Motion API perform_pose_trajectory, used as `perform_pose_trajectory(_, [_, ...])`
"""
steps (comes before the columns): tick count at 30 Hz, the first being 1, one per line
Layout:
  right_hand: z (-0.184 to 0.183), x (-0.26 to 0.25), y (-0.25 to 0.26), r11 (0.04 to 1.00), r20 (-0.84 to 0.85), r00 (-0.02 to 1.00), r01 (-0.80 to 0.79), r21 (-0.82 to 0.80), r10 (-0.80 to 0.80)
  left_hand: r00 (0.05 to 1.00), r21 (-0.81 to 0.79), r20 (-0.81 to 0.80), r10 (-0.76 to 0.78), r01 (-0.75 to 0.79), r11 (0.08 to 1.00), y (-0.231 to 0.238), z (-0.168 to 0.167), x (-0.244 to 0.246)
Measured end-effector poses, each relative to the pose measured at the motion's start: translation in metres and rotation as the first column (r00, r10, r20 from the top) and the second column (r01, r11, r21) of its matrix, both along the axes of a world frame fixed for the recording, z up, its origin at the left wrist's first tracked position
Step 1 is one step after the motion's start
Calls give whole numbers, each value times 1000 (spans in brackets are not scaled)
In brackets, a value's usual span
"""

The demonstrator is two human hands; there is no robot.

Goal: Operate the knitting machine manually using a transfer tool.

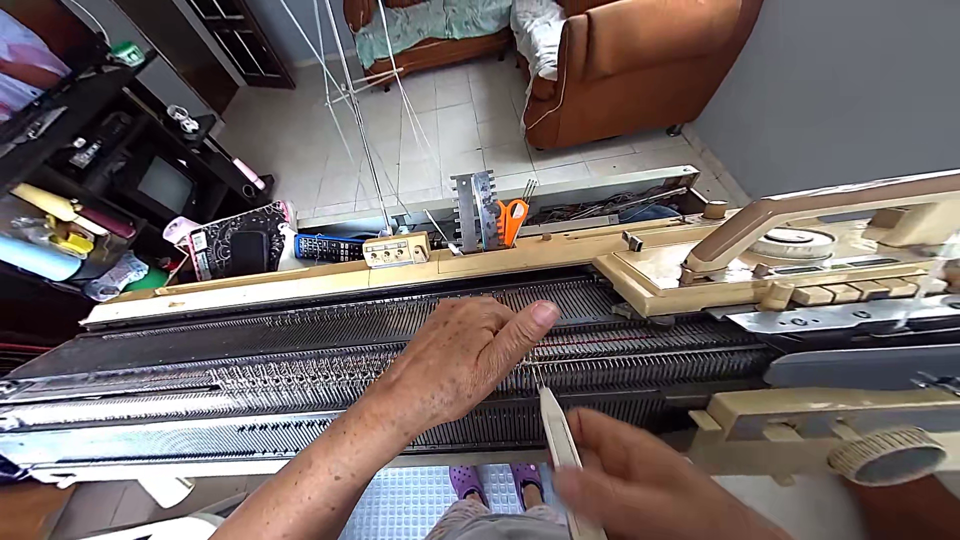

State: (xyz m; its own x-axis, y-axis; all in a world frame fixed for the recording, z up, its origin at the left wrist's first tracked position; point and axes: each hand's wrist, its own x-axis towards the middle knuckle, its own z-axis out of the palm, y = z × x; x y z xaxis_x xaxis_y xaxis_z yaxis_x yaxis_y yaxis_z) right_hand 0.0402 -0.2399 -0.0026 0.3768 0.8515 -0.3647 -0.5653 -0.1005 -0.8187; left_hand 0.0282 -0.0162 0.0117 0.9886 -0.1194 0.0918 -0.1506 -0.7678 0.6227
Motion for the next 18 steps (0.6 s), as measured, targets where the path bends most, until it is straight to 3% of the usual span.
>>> perform_pose_trajectory(3, [7, -10, -9, 992, 332, 935, -108, -61, 123, 1000, 34, 15, -20, 20, 999, -2, -1, 1])
perform_pose_trajectory(5, [-14, -9, -7, 964, 656, 717, -84, -254, 236, 999, 31, 29, -30, 29, 999, -4, -2, 2])
perform_pose_trajectory(7, [-31, -8, -2, 884, 746, 529, -18, -467, 405, 998, 8, 46, -32, 32, 999, -4, -4, 2])
perform_pose_trajectory(9, [-40, -11, 3, 826, 787, 358, 73, -559, 502, 998, -23, 49, -34, 36, 999, -2, -4, 2])
perform_pose_trajectory(13, [-70, -17, 6, 888, 931, -97, 349, -299, 352, 1000, -83, -4, -30, 30, 996, 0, -2, 0])
perform_pose_trajectory(15, [-79, -18, 7, 897, 938, -172, 385, -216, 300, 999, -106, -22, -33, 30, 994, 1, -1, 0])
perform_pose_trajectory(18, [-83, -20, 9, 897, 943, -195, 408, -171, 269, 999, -123, -33, -38, 34, 992, 2, -1, 0])
